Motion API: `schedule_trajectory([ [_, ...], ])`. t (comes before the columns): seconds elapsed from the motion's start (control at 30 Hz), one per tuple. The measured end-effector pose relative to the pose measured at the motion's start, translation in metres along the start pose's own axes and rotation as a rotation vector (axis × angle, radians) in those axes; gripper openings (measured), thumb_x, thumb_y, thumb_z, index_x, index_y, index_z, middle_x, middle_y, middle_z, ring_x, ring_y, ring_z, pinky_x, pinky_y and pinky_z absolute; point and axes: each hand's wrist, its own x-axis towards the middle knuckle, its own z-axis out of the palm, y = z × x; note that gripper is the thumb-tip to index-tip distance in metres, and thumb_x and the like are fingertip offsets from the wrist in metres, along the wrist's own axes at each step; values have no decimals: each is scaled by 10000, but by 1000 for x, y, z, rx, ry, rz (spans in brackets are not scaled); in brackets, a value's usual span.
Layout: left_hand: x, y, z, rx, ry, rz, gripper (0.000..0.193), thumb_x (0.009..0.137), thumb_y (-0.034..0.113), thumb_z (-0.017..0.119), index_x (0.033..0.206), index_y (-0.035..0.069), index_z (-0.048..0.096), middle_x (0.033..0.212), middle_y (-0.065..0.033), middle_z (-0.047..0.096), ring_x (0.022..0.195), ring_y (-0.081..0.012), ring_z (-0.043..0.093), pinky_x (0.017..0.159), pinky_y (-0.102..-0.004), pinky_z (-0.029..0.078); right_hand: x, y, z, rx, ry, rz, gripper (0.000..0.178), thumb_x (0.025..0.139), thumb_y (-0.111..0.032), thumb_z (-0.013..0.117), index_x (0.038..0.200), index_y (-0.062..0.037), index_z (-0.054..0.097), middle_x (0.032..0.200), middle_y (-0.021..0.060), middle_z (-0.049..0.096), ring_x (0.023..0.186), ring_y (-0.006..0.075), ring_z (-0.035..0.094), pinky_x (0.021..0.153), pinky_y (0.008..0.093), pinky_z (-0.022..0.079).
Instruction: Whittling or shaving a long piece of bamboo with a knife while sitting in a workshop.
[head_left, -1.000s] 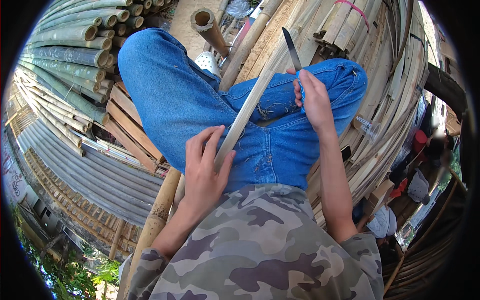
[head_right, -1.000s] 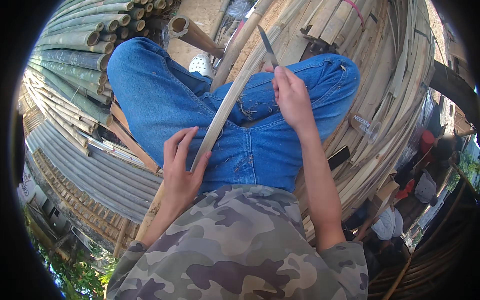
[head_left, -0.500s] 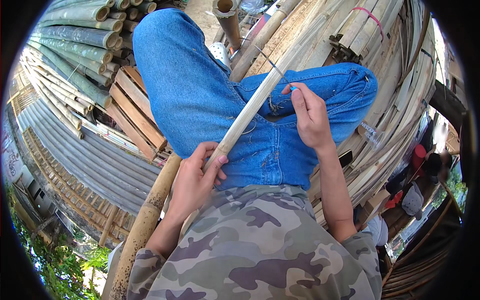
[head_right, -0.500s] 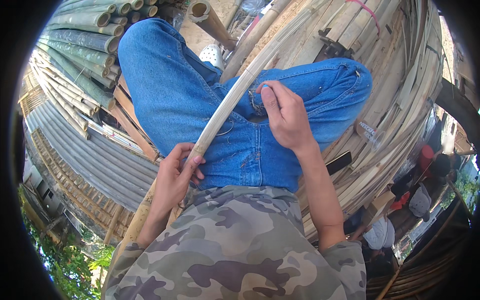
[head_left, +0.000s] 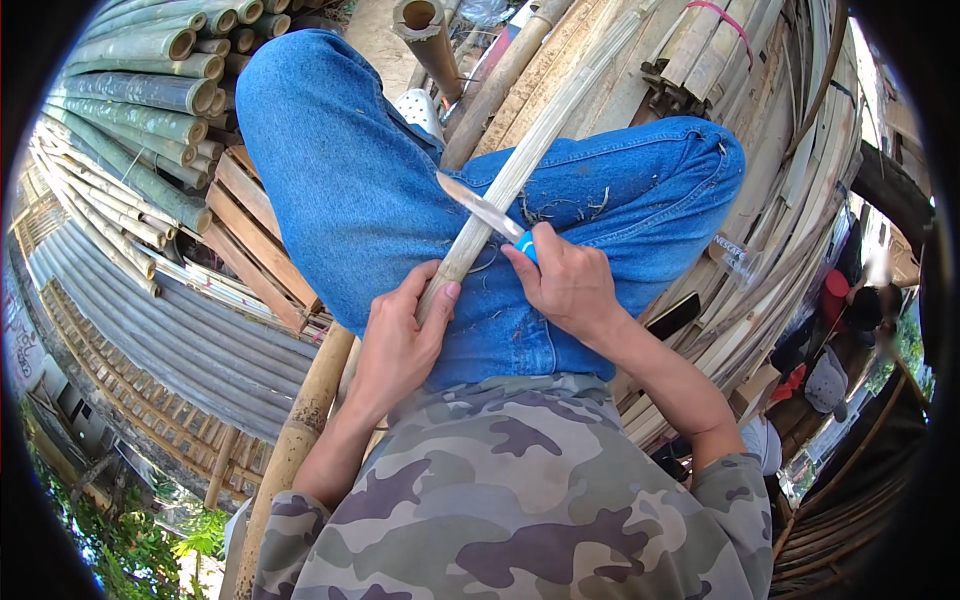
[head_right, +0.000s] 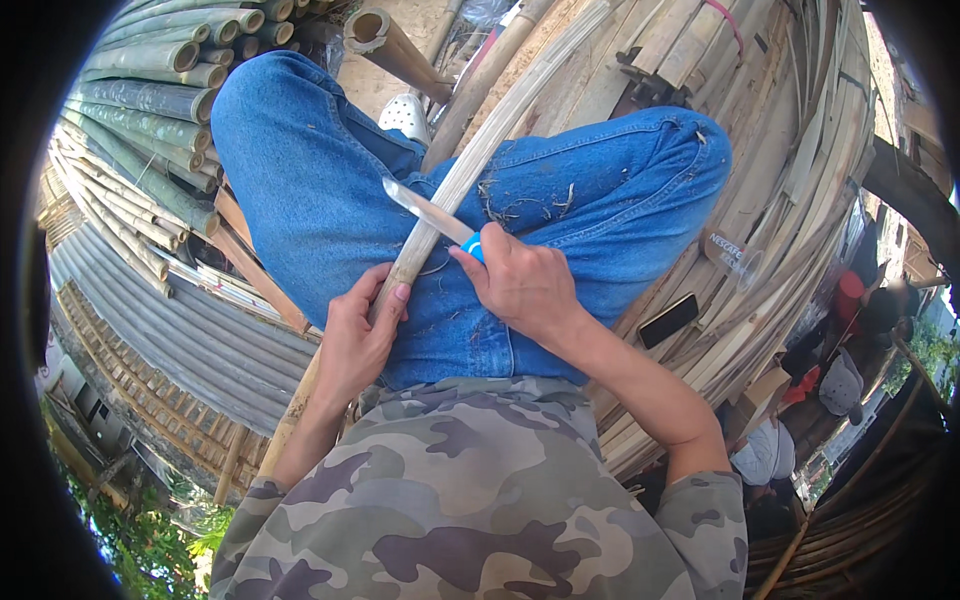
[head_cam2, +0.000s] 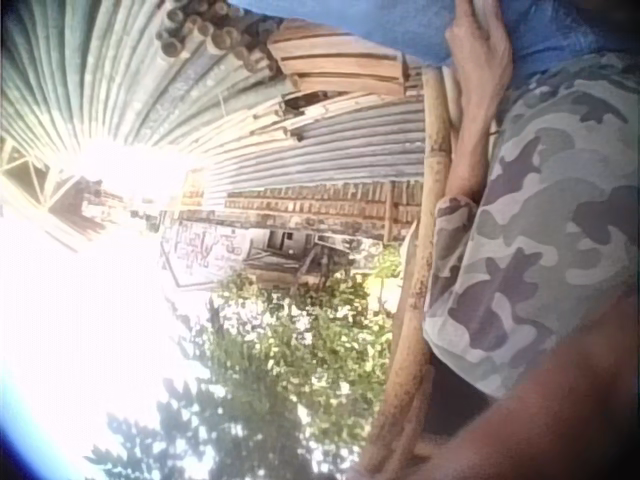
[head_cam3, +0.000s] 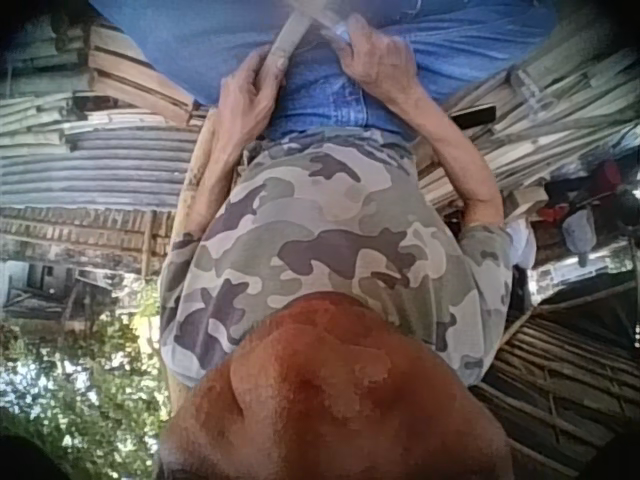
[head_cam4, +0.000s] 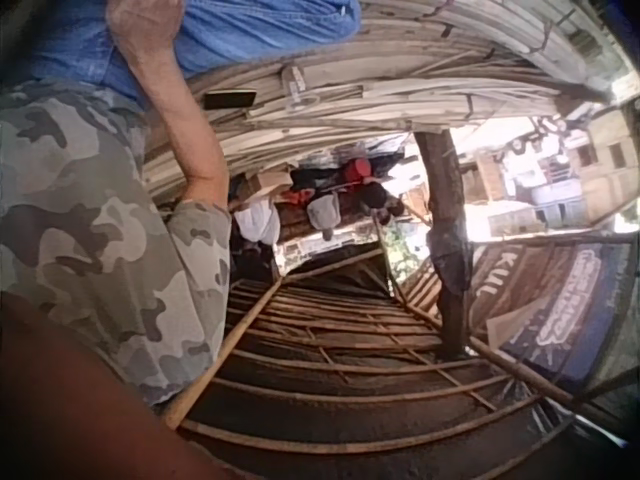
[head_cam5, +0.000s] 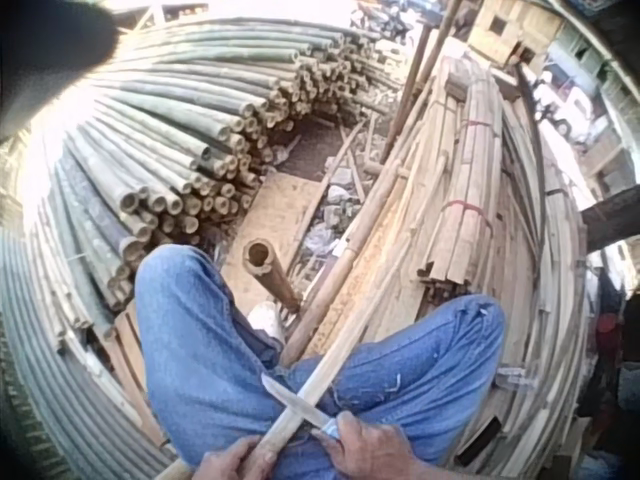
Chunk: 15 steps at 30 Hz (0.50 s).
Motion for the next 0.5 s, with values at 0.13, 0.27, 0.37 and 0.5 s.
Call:
schedule_trajectory([
  [0.13,-1,7,-2,19,6,-40,285,993,210,583,1154,-21,627,644,-105,609,556,-139,561,538,-318,434,39,47,-17,-89,83,127,415,989,-388,555,761,-53,468,535,148,570,468,358,601,399,434,462],
  [0.27,1,4,-1,15,0,-66,272,994,216,585,1115,-21,642,622,-87,580,535,-117,516,511,-307,409,27,33,-15,72,47,56,426,1004,-393,519,748,-57,474,534,147,565,467,362,596,408,442,454],
  [0.37,1,8,-1,30,9,-60,271,998,224,580,1071,-27,651,584,-85,536,518,-98,465,489,-307,375,4,3,-8,168,-82,-16,422,1016,-389,494,743,-66,484,527,138,556,459,354,590,412,438,453],
  [0.5,4,7,-4,106,-5,-82,318,1017,279,549,1020,-21,653,560,-42,486,514,-75,424,478,-292,338,18,21,-13,240,-93,23,417,1001,-383,535,744,-57,492,508,137,535,458,356,582,416,438,445],
])
